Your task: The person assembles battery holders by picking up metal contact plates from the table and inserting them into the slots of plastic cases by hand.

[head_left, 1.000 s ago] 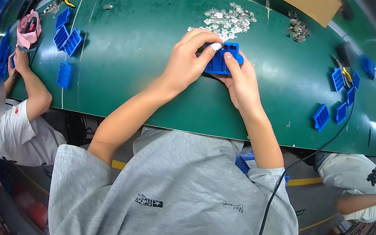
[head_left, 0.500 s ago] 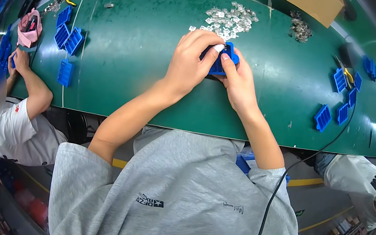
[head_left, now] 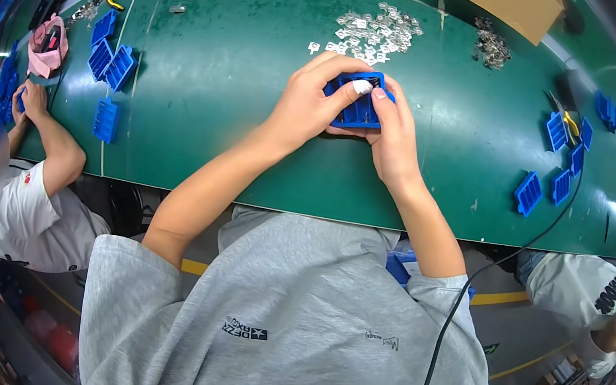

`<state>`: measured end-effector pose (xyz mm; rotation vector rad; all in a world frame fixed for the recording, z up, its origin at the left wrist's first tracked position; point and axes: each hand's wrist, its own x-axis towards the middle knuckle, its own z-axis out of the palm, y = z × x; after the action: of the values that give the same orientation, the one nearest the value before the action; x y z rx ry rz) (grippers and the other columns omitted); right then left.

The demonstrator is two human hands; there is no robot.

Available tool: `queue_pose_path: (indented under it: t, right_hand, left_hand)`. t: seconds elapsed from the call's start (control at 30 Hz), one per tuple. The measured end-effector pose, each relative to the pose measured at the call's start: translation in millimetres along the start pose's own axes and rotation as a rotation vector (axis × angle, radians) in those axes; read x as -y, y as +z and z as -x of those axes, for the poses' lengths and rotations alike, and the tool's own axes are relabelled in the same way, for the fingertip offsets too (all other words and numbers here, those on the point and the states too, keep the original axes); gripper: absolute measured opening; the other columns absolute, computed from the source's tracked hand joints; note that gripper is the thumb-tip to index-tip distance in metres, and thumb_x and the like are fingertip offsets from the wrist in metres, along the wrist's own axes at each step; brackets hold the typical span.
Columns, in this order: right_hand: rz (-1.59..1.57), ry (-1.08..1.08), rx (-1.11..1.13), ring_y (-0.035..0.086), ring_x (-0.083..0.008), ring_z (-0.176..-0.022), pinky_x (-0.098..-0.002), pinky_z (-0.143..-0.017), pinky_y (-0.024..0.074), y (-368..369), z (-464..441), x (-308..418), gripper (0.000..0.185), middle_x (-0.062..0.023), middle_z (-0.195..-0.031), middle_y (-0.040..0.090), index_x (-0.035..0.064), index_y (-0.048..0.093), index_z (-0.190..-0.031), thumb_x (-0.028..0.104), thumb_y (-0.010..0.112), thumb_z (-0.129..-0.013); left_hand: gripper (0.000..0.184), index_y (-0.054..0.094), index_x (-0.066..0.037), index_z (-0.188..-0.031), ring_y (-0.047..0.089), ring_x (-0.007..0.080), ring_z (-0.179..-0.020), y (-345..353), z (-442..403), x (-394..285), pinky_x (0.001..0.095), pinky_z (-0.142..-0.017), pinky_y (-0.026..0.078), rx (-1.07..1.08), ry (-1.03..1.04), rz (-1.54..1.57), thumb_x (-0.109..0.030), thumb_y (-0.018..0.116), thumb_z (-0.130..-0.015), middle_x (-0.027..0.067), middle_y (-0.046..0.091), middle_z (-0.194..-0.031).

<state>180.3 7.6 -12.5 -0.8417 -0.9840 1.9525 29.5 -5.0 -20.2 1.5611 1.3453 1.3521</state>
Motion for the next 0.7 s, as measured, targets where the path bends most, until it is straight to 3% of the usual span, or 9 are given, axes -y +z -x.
queue_pose_path:
  t: [0.13, 0.23, 0.53, 0.63, 0.7]
  right_hand:
    - [0.064, 0.031, -0.027, 0.066, -0.0203, -0.085, -0.0369, -0.062, 0.0619, -5.4, -1.5, 2.3, 0.041, -0.0127, -0.105, 0.058, -0.0024, 0.046, -0.122, 0.031, 0.049, -0.1]
    - [0.077, 0.006, -0.018, 0.066, -0.0188, -0.079, -0.0343, -0.058, 0.0614, -7.3, -1.3, 1.9, 0.041, -0.0115, -0.099, 0.06, -0.0028, 0.048, -0.121, 0.032, 0.049, -0.1]
    - [0.092, -0.04, -0.012, 0.065, -0.0159, -0.079, -0.032, -0.058, 0.0604, -11.8, -1.7, 0.0, 0.037, -0.0088, -0.097, 0.061, -0.0013, 0.051, -0.121, 0.028, 0.05, -0.099]
    - [0.253, -0.218, -0.036, 0.065, -0.0145, -0.079, -0.0319, -0.057, 0.06, -19.5, -9.1, -11.6, 0.035, -0.0082, -0.097, 0.061, -0.001, 0.051, -0.121, 0.026, 0.05, -0.099]
    - [0.154, -0.103, -0.03, 0.065, -0.0149, -0.079, -0.0323, -0.056, 0.0599, -17.0, -5.1, -5.8, 0.035, -0.0086, -0.097, 0.061, -0.0008, 0.052, -0.12, 0.027, 0.05, -0.099]
  left_hand:
    - [0.024, 0.065, -0.003, -0.111, 0.059, 0.0219, -0.094, 1.4, 1.5, -1.3, 0.0323, -0.083, 0.047, 0.049, 0.09, -0.054, -0.016, 0.063, -0.09, 0.0099, 0.062, -0.102]
    - [0.027, 0.064, -0.004, -0.115, 0.057, 0.0224, -0.097, -0.3, 2.9, -3.0, 0.0327, -0.086, 0.046, 0.089, 0.11, 0.003, -0.019, 0.059, -0.093, 0.011, 0.06, -0.105]
    - [0.031, 0.062, -0.003, -0.119, 0.054, 0.0213, -0.103, -2.0, 2.7, 0.3, 0.0327, -0.091, 0.043, 0.131, 0.126, 0.05, -0.022, 0.054, -0.096, 0.0103, 0.058, -0.108]
    - [0.03, 0.062, -0.003, -0.119, 0.054, 0.0214, -0.103, -2.8, 3.0, -2.6, 0.0325, -0.091, 0.042, 0.147, 0.123, 0.046, -0.021, 0.053, -0.097, 0.0105, 0.058, -0.108]
    - [0.03, 0.062, -0.002, -0.118, 0.054, 0.0216, -0.103, -3.6, 2.7, -2.9, 0.0322, -0.092, 0.042, 0.149, 0.106, 0.058, -0.02, 0.052, -0.097, 0.0105, 0.057, -0.109]
